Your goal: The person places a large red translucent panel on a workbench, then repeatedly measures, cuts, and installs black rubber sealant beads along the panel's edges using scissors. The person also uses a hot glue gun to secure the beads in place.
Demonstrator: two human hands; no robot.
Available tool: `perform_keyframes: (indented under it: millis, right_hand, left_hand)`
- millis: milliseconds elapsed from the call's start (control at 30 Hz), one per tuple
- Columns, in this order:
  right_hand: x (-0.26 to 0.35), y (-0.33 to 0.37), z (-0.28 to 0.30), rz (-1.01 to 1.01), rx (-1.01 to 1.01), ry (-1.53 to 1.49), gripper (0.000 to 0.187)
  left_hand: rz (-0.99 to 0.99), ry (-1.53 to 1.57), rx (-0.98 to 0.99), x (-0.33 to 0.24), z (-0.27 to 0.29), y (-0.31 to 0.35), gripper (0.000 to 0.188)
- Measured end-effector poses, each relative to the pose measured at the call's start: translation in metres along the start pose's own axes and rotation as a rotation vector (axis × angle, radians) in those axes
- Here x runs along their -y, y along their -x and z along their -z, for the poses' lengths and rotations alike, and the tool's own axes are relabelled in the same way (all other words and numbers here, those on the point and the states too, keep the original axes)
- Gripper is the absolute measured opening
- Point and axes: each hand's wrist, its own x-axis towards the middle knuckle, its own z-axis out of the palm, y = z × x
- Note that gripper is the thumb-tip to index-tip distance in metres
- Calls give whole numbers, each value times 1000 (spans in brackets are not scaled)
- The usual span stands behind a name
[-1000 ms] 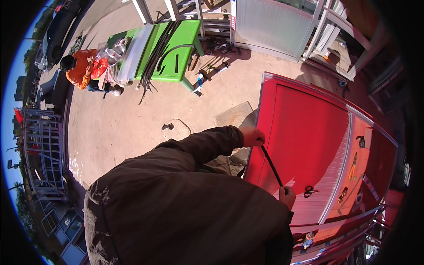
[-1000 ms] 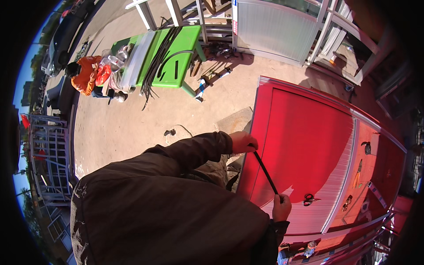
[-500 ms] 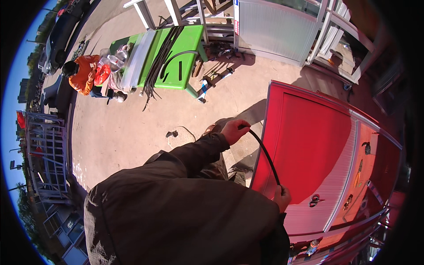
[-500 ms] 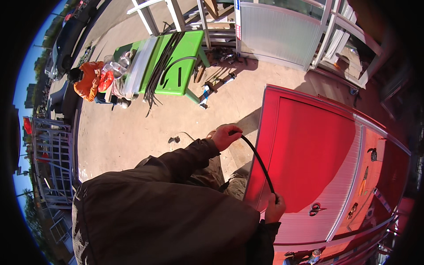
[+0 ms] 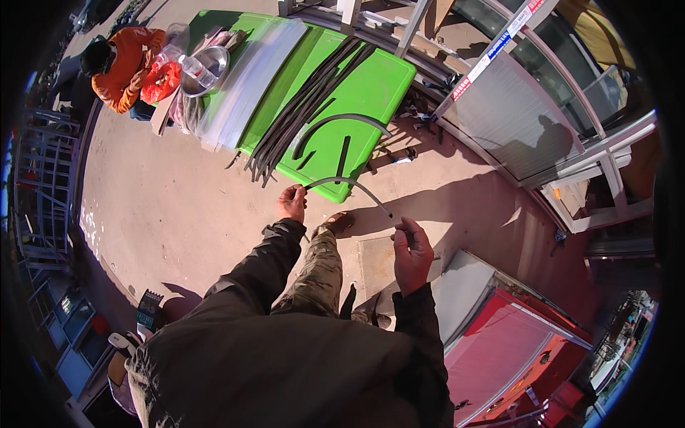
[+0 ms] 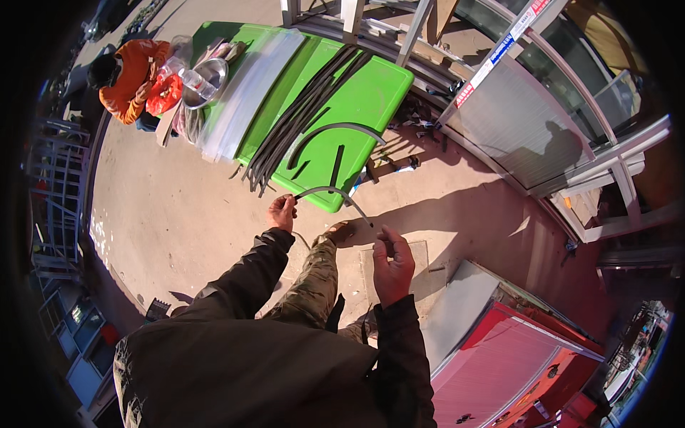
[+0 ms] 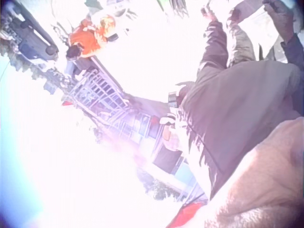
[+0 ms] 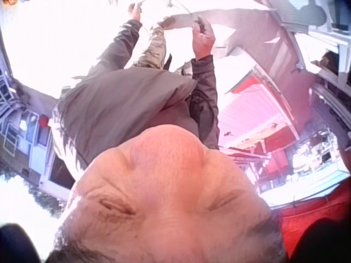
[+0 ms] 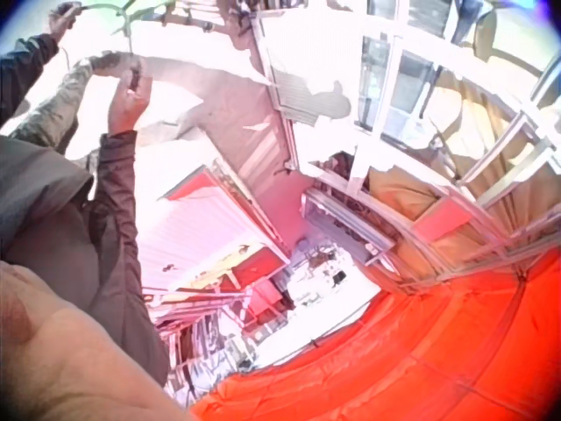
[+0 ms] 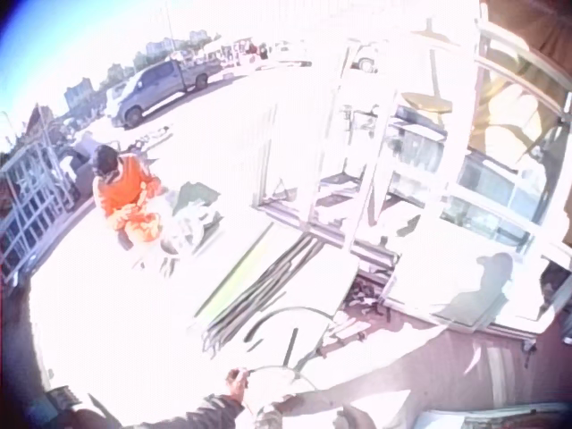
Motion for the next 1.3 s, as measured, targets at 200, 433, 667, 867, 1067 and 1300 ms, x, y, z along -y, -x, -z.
perform_keyframes:
  millis: [200, 433, 667, 867, 1067, 1300]
  right_hand:
    - [-26, -20, -30, -154, 176, 256, 20]
    - [-67, 49, 11, -548, 189, 341, 23]
    - [-82, 86, 11, -727, 85, 280, 25]
    - [-101, 97, 2, -698, 147, 341, 25]
    - [-97, 111, 1, -657, 107, 236, 25]
    - [-76, 106, 7, -435, 38, 196, 26]
  left_hand:
    - [-455, -1073, -247, 0, -2, -94, 15]
    - [-445, -1198, -165, -55, -76, -237, 32]
    - [-532, -1253, -44, -65, -120, -283, 36]
    - [-523, -1260, -9, -55, -131, -309, 25]
    - [-75, -78, 314, -100, -97, -286, 27]
    - [185, 328, 642, -209, -113, -105, 18]
